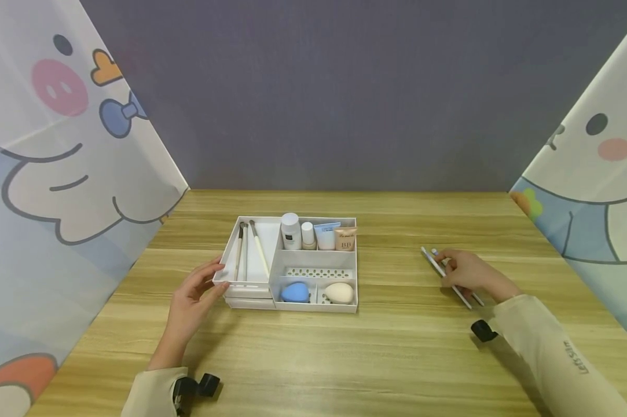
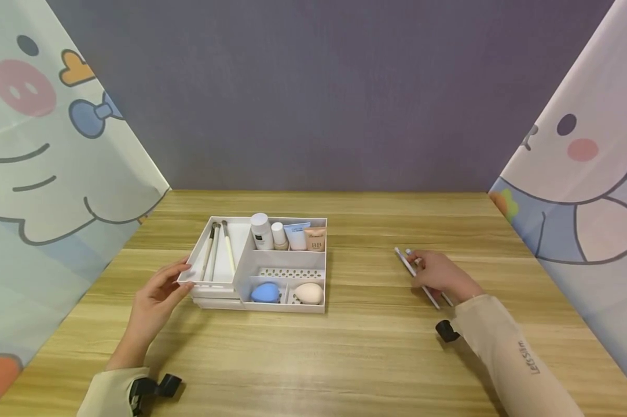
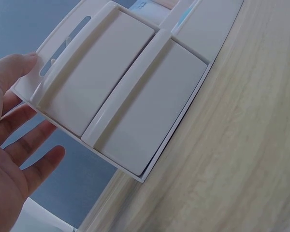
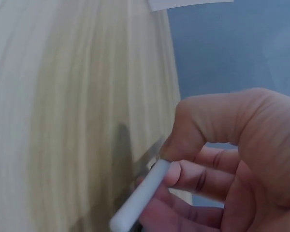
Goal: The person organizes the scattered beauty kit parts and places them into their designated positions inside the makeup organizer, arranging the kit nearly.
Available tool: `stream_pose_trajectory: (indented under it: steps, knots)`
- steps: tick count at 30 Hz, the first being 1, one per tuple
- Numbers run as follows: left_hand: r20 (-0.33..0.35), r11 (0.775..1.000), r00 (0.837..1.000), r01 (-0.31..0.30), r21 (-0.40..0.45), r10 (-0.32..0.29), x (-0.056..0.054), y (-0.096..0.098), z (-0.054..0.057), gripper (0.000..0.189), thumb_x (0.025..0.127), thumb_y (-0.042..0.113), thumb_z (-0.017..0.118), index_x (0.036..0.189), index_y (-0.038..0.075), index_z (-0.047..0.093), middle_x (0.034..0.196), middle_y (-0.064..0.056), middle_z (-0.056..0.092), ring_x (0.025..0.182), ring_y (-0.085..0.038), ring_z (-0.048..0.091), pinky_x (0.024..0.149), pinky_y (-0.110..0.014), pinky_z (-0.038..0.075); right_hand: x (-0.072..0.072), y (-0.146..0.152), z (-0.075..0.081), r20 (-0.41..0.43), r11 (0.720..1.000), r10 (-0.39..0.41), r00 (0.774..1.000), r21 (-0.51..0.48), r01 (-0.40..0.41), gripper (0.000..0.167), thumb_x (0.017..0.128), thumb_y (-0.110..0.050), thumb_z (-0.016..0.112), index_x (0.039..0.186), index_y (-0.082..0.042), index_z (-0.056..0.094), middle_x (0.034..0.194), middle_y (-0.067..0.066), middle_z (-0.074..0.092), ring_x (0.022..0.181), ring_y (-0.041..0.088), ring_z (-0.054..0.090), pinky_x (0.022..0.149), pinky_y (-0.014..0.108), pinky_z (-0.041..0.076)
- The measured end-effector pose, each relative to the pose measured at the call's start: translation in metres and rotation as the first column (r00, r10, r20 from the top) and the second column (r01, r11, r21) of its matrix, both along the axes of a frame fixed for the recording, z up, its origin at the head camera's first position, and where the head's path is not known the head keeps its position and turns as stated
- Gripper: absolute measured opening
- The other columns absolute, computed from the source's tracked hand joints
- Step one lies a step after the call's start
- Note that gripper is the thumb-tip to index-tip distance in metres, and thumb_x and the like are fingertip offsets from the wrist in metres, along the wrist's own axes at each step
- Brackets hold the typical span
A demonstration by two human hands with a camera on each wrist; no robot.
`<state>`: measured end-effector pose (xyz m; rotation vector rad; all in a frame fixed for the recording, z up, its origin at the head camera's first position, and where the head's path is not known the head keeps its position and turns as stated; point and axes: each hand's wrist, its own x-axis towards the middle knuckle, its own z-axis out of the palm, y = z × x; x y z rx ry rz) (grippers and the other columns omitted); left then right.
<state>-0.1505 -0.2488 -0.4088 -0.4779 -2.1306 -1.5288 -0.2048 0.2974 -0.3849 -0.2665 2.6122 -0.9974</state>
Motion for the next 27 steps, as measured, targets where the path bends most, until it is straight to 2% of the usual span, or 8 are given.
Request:
stream_pose_trajectory:
  steps: [3, 6, 10, 16, 20, 25, 27]
  knots:
    - [-0.002, 1.0, 1.0, 0.0, -0.002, 0.0, 0.0, 0.0, 0.0, 0.038, 0.08, -0.024, 0.067, 0.116, -0.012, 0.064, 0.131, -0.021, 0.059, 0.11, -0.002, 0.06, 0.088, -0.013, 0.05, -0.002, 0.0, 0.001, 0.02, 0.997, -0.009, 1.0, -0.082, 0.011, 0.057, 0.081, -0.001, 0.068, 0.131, 0.013, 0.044, 0.072, 0.006, 0.054, 0.048, 0.014, 0.047, 0.042, 0.033, 0.051]
    - [-0.009, 1.0, 1.0, 0.004, 0.001, -0.004, 0.001, 0.0, 0.0, 0.038, 0.079, -0.025, 0.067, 0.115, -0.013, 0.064, 0.131, -0.02, 0.06, 0.11, -0.002, 0.061, 0.088, -0.014, 0.05, -0.002, -0.001, 0.0, 0.056, 0.982, -0.025, 0.998, -0.187, 0.035, 0.057, 0.084, 0.0, 0.065, 0.133, 0.013, 0.041, 0.079, 0.009, 0.057, 0.05, 0.016, 0.051, 0.044, 0.036, 0.054]
    - [-0.013, 1.0, 1.0, 0.009, 0.004, -0.009, 0.002, 0.0, 0.0, 0.038, 0.078, -0.025, 0.067, 0.114, -0.013, 0.064, 0.13, -0.014, 0.061, 0.11, -0.003, 0.061, 0.088, -0.014, 0.051, -0.002, -0.003, -0.003, 0.077, 0.948, -0.036, 0.996, -0.313, 0.058, 0.058, 0.089, 0.001, 0.06, 0.139, 0.015, 0.035, 0.087, 0.014, 0.058, 0.054, 0.018, 0.056, 0.048, 0.038, 0.056]
    - [0.005, 1.0, 1.0, -0.002, -0.006, 0.002, 0.001, 0.0, 0.0, 0.038, 0.08, -0.023, 0.067, 0.116, -0.012, 0.064, 0.131, -0.019, 0.06, 0.11, -0.002, 0.06, 0.088, -0.013, 0.05, -0.002, -0.011, -0.009, 0.036, 0.878, -0.092, 0.995, -0.468, 0.098, 0.059, 0.091, 0.005, 0.058, 0.142, 0.016, 0.031, 0.092, 0.015, 0.059, 0.06, 0.02, 0.061, 0.053, 0.037, 0.058]
    - [0.0, 1.0, 1.0, -0.002, -0.002, 0.002, 0.002, 0.0, 0.0, 0.038, 0.079, -0.024, 0.067, 0.115, -0.012, 0.064, 0.131, -0.017, 0.06, 0.11, -0.002, 0.06, 0.088, -0.013, 0.05, 0.0, -0.016, -0.011, 0.024, 0.808, -0.105, 0.994, -0.581, 0.1, 0.056, 0.091, 0.007, 0.056, 0.142, 0.014, 0.031, 0.09, 0.011, 0.062, 0.062, 0.019, 0.063, 0.054, 0.036, 0.059]
    - [-0.008, 1.0, 1.0, 0.005, 0.004, -0.005, 0.001, 0.0, 0.0, 0.038, 0.079, -0.025, 0.067, 0.115, -0.013, 0.064, 0.13, -0.014, 0.061, 0.11, -0.003, 0.061, 0.088, -0.014, 0.051, -0.001, -0.021, -0.016, 0.064, 0.647, -0.05, 0.997, -0.758, 0.081, 0.042, 0.094, 0.01, 0.051, 0.129, -0.012, 0.051, 0.089, 0.008, 0.064, 0.067, 0.019, 0.067, 0.058, 0.033, 0.06]
    - [-0.009, 1.0, 1.0, 0.004, 0.002, -0.004, 0.001, 0.001, 0.0, 0.038, 0.079, -0.024, 0.067, 0.115, -0.012, 0.064, 0.13, -0.016, 0.061, 0.109, -0.003, 0.061, 0.088, -0.014, 0.051, -0.002, -0.023, -0.017, 0.09, 0.6, -0.026, 0.996, -0.796, 0.087, 0.041, 0.096, 0.009, 0.048, 0.123, -0.02, 0.054, 0.091, 0.007, 0.064, 0.071, 0.019, 0.068, 0.06, 0.032, 0.061]
